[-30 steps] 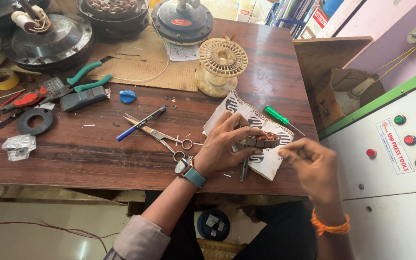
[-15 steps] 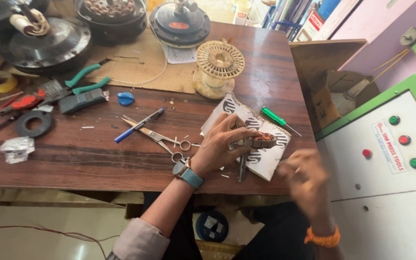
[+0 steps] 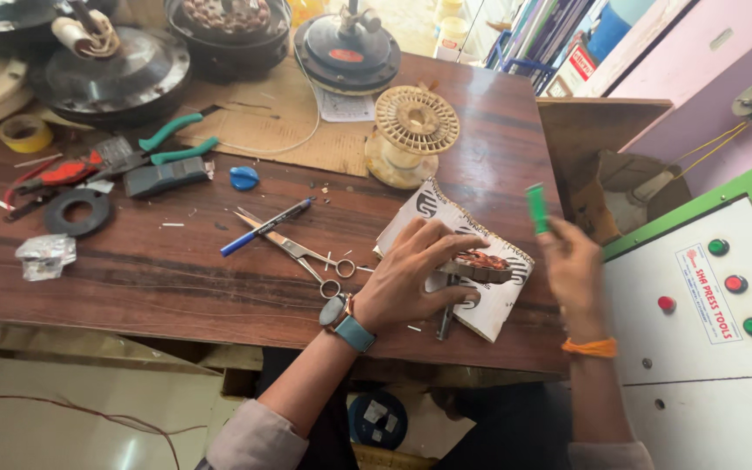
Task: The person works on a small electric motor armature at a workbench, holding and turning the copper-wound rotor and manipulating its windings and shaft by hand. They briefly use a green-handled screwdriver on the component and continue adjusting the windings and parts of the motor.
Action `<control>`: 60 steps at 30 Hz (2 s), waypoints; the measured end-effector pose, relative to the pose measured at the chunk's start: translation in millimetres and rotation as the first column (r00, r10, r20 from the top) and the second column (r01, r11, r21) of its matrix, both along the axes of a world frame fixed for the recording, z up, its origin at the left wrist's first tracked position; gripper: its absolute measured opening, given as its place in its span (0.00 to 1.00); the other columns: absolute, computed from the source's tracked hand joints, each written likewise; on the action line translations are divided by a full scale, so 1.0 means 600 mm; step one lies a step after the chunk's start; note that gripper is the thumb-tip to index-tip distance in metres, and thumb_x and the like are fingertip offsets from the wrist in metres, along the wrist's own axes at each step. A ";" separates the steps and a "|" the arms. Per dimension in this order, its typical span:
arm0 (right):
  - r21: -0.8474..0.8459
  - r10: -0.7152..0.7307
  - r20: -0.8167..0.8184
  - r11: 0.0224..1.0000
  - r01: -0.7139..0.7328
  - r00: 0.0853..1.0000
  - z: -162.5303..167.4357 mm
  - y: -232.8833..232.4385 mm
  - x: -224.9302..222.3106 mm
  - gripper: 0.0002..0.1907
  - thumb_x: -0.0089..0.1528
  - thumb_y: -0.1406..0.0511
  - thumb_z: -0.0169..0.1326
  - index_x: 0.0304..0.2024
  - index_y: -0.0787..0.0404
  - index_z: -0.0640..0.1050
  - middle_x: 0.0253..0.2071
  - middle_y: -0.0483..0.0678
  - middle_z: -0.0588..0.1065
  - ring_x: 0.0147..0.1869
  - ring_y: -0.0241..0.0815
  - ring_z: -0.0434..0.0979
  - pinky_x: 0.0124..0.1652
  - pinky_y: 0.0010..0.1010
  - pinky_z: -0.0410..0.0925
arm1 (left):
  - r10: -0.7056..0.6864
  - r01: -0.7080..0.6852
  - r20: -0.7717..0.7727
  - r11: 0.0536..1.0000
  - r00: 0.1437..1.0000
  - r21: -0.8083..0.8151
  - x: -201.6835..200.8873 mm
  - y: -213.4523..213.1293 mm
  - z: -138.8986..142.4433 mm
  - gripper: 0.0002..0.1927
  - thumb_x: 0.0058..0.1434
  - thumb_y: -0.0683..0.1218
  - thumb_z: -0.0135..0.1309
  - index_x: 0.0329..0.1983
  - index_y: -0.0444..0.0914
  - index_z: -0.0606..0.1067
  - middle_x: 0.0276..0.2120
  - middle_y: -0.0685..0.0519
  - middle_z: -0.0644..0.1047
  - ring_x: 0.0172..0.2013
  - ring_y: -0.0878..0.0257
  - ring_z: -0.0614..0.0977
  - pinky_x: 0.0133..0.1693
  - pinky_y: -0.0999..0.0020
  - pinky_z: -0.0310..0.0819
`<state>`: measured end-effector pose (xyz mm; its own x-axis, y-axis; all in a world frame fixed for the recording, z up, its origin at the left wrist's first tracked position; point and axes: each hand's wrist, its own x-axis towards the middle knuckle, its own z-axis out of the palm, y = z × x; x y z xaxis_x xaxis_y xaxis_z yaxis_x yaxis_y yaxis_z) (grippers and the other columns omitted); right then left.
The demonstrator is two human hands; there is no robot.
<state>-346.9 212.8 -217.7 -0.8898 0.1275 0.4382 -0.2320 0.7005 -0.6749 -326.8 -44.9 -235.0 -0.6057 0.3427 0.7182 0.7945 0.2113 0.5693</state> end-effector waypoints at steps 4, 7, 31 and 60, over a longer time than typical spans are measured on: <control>-0.838 0.366 -0.160 0.441 -0.322 0.917 0.000 0.047 0.052 0.19 0.69 0.59 0.61 0.55 0.65 0.76 0.42 0.43 0.72 0.37 0.32 0.64 0.33 0.23 0.60 | -0.006 0.006 0.016 1.000 1.000 -0.014 0.002 0.002 0.000 0.24 0.55 0.52 0.67 0.55 0.47 0.77 0.42 0.56 0.74 0.45 0.57 0.74 0.51 0.59 0.72; -0.844 0.374 -0.327 0.298 -0.446 0.868 -0.010 0.038 0.086 0.17 0.69 0.61 0.62 0.53 0.62 0.73 0.43 0.46 0.73 0.44 0.36 0.69 0.38 0.25 0.65 | 0.025 -0.025 0.011 0.999 1.000 -0.022 0.006 0.005 -0.003 0.20 0.56 0.52 0.67 0.52 0.48 0.79 0.42 0.56 0.74 0.46 0.58 0.74 0.51 0.61 0.73; -0.828 0.353 -0.413 0.239 -0.508 0.840 -0.093 -0.048 0.089 0.19 0.63 0.69 0.66 0.51 0.61 0.71 0.44 0.54 0.79 0.47 0.40 0.78 0.45 0.29 0.70 | 0.041 -0.038 0.054 0.998 0.998 -0.055 0.020 -0.011 -0.012 0.20 0.55 0.52 0.68 0.51 0.48 0.79 0.43 0.57 0.73 0.46 0.60 0.74 0.49 0.63 0.75; -0.803 0.357 -0.423 0.277 -0.527 0.833 -0.099 -0.038 0.083 0.19 0.63 0.69 0.66 0.52 0.61 0.71 0.44 0.56 0.78 0.45 0.40 0.79 0.46 0.32 0.72 | 0.056 -0.053 0.040 0.996 0.998 -0.069 0.017 -0.008 -0.015 0.21 0.56 0.53 0.67 0.52 0.48 0.79 0.44 0.56 0.73 0.47 0.59 0.74 0.50 0.62 0.75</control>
